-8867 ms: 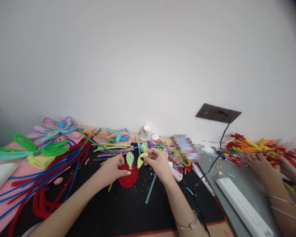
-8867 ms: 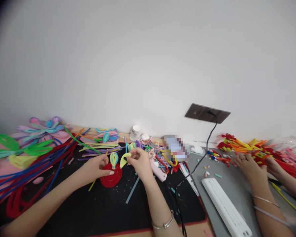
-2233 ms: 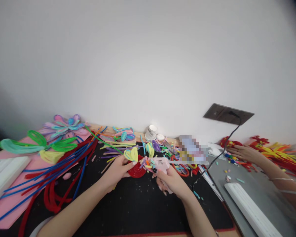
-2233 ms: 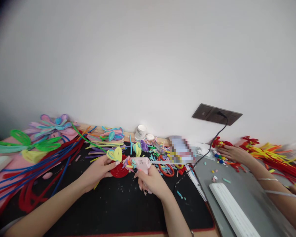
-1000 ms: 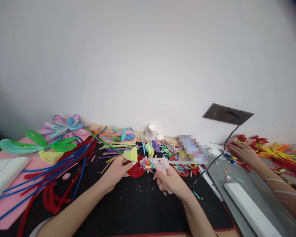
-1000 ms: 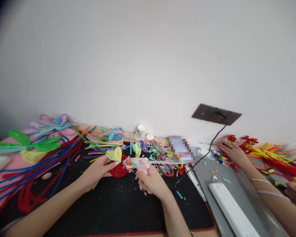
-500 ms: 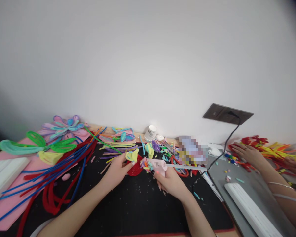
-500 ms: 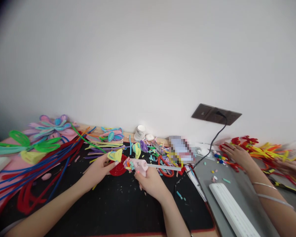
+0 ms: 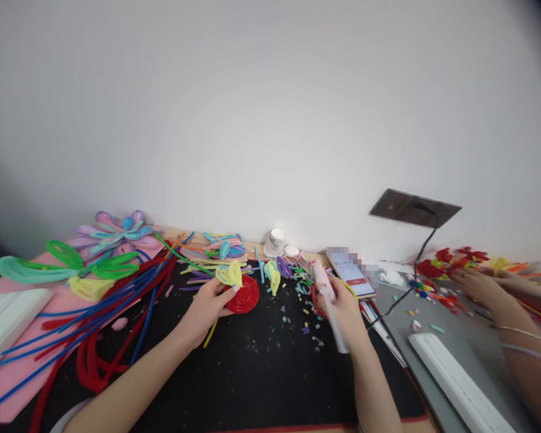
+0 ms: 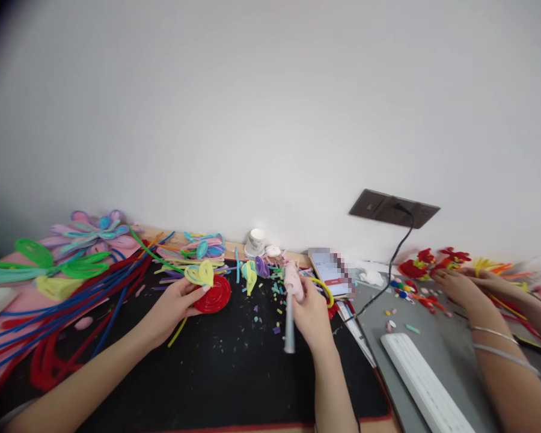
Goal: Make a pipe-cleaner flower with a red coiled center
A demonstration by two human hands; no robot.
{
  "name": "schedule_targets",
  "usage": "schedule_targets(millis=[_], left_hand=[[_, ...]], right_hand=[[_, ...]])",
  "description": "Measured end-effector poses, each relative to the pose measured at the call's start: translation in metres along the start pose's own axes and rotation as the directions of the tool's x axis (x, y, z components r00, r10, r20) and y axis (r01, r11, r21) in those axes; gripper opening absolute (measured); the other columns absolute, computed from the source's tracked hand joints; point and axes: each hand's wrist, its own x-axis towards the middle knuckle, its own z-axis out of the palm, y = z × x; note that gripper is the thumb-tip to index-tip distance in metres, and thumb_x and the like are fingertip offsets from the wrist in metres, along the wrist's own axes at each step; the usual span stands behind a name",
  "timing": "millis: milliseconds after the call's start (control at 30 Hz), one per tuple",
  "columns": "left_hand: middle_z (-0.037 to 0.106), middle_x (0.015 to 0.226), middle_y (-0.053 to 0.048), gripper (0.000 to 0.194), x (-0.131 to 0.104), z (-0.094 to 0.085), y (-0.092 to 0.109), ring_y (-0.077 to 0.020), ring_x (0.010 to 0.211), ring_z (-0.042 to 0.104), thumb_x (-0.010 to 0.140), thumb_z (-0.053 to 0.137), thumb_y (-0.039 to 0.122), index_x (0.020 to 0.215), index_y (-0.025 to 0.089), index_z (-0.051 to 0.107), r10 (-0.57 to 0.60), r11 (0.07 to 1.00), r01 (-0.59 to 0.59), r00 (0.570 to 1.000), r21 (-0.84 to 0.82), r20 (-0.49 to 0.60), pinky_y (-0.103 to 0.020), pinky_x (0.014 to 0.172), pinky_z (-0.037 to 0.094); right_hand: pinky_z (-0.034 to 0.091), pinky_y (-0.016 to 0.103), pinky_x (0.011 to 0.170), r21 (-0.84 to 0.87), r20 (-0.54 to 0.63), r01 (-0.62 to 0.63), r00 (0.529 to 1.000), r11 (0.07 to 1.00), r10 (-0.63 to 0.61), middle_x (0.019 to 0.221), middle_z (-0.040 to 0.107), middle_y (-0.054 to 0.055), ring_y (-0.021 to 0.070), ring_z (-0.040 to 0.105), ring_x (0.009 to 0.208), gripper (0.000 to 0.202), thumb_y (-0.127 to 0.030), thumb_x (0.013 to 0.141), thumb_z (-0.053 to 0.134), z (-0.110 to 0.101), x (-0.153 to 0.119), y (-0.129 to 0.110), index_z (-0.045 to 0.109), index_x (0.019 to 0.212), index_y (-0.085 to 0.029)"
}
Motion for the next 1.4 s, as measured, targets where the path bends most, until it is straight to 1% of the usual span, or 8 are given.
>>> schedule_targets(millis=[167,400,500,633,700,833,1100,1400], left_hand=[[0.066,0.115,-0.013,0.046,0.001,-0.001,-0.002,-0.0288,0.102,0.063,0.067,0.073,0.036,0.107,0.016,0.059,0.007,1.000,-0.007,1.000,0.002,-0.005,-0.039,0.074,0.057],[0.066,0.114,-0.012,0.045,0.001,-0.001,-0.002,-0.0290,0.104,0.062,0.069,0.071,0.036,0.108,0.016,0.058,-0.003,1.000,0.003,1.000,-0.004,0.004,-0.039,0.076,0.057],[0.066,0.114,-0.013,0.045,0.000,-0.001,-0.002,-0.0294,0.104,0.062,0.070,0.071,0.036,0.108,0.016,0.058,-0.010,1.000,0.010,1.000,0.004,0.014,-0.039,0.076,0.056],[0.065,0.116,-0.012,0.043,-0.001,-0.001,-0.001,-0.0297,0.107,0.061,0.072,0.070,0.036,0.108,0.017,0.057,-0.014,1.000,0.014,0.999,0.008,0.035,-0.039,0.077,0.056],[0.065,0.117,-0.012,0.043,-0.001,0.000,-0.001,-0.0294,0.107,0.061,0.072,0.069,0.036,0.109,0.017,0.057,-0.021,1.000,0.021,0.999,0.010,0.041,-0.039,0.076,0.056],[0.065,0.115,-0.012,0.040,-0.001,0.001,0.000,-0.0285,0.106,0.061,0.073,0.068,0.036,0.107,0.017,0.057,-0.027,1.000,0.027,0.999,0.009,0.027,-0.036,0.075,0.057],[0.068,0.113,-0.011,0.042,-0.002,0.001,0.000,-0.0269,0.100,0.065,0.071,0.070,0.039,0.106,0.018,0.059,-0.018,0.999,0.019,0.999,-0.032,0.037,-0.036,0.073,0.057],[0.069,0.111,-0.010,0.042,-0.002,0.002,0.001,-0.0258,0.097,0.066,0.069,0.071,0.038,0.104,0.018,0.061,-0.016,0.998,0.017,0.999,-0.053,0.031,-0.037,0.073,0.058]], right_hand=[[0.043,0.030,0.074,-0.199,0.137,0.037,0.991,0.979,-0.009,0.093,0.066,0.008,0.0236,0.062,0.085,0.035,-0.017,0.064,0.054,0.007,0.004,0.024,0.055,0.099,-0.016],[0.043,0.031,0.073,-0.217,0.231,0.098,0.972,0.971,-0.046,0.093,0.064,0.008,0.0233,0.059,0.084,0.032,-0.018,0.061,0.058,0.008,0.002,0.028,0.060,0.093,-0.015],[0.044,0.031,0.069,-0.196,0.183,0.096,0.981,0.976,-0.060,0.090,0.064,0.008,0.0233,0.059,0.081,0.034,-0.028,0.063,0.063,0.000,0.004,0.025,0.062,0.095,-0.015],[0.043,0.030,0.066,-0.145,-0.015,0.023,1.000,0.989,-0.025,0.085,0.066,0.008,0.0209,0.060,0.074,0.026,-0.037,0.075,0.054,-0.008,0.011,0.010,0.064,0.087,-0.016],[0.043,0.029,0.064,-0.117,-0.011,0.027,1.000,0.993,-0.029,0.080,0.068,0.006,0.0190,0.061,0.069,0.022,-0.034,0.079,0.050,-0.006,0.018,-0.004,0.064,0.083,-0.017],[0.041,0.025,0.066,-0.194,0.139,0.105,0.987,0.975,-0.079,0.078,0.069,0.005,0.0169,0.062,0.072,0.015,-0.022,0.078,0.052,0.015,0.040,-0.029,0.064,0.084,-0.016],[0.037,0.025,0.063,-0.277,0.169,0.080,0.985,0.958,-0.034,0.074,0.067,0.007,0.0192,0.060,0.074,0.010,-0.008,0.065,0.060,0.070,0.087,-0.034,0.064,0.071,-0.015],[0.040,0.024,0.061,-0.150,0.058,-0.066,0.995,0.987,0.075,0.069,0.069,0.006,0.0175,0.063,0.069,0.010,-0.016,0.066,0.057,0.034,0.096,-0.028,0.065,0.073,-0.015]])
